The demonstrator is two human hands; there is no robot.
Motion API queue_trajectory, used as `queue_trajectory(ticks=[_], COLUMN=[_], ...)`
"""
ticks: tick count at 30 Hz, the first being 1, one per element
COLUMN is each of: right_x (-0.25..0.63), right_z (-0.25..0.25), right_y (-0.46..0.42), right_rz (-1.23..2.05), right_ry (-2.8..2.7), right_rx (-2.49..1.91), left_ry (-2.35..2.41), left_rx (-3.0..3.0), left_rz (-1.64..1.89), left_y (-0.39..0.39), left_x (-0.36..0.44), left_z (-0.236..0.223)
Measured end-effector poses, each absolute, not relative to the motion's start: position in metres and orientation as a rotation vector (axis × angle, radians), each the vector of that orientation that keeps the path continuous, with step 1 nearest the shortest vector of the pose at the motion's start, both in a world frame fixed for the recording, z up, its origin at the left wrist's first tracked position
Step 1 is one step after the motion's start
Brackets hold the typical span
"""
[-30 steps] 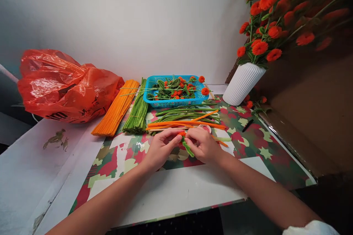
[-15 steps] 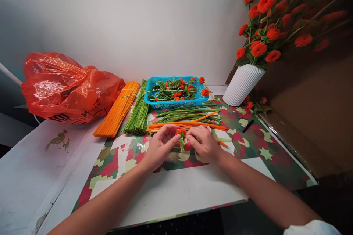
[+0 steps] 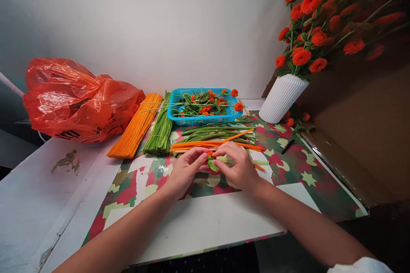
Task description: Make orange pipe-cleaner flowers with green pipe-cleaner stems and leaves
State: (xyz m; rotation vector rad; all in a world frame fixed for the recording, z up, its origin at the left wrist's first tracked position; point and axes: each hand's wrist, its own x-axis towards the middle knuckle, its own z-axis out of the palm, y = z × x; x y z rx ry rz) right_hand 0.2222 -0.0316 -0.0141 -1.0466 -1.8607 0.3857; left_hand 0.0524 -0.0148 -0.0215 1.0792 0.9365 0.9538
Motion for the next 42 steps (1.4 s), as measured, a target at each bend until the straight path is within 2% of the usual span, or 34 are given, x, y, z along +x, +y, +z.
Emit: queue_trajectory(ticks=[16, 29, 37, 42], right_x=[0.22, 0.215, 0.214, 0.215], right_z=[-0.013, -0.02, -0.016, -0.016], right_y=[-0.033, -0.034, -0.035, -0.034], right_rz=[0.571, 0.493, 0.362, 0.438], right_ry=[-1.866, -1.875, -1.939, -1.906], right_rx=[-1.207, -1.309, -1.365, -1.349], left_ry=[0.824, 1.028, 1.027, 0.985], left_rx=[1.149, 1.724, 1.536, 1.4], left_rz=[0.932, 1.255, 1.205, 1.139], left_y=[-0.015, -0.025, -0.024, -0.023], left_x=[0.049, 0.051, 0.053, 0.053], left_z=[-0.021, -0.03, -0.032, -0.03])
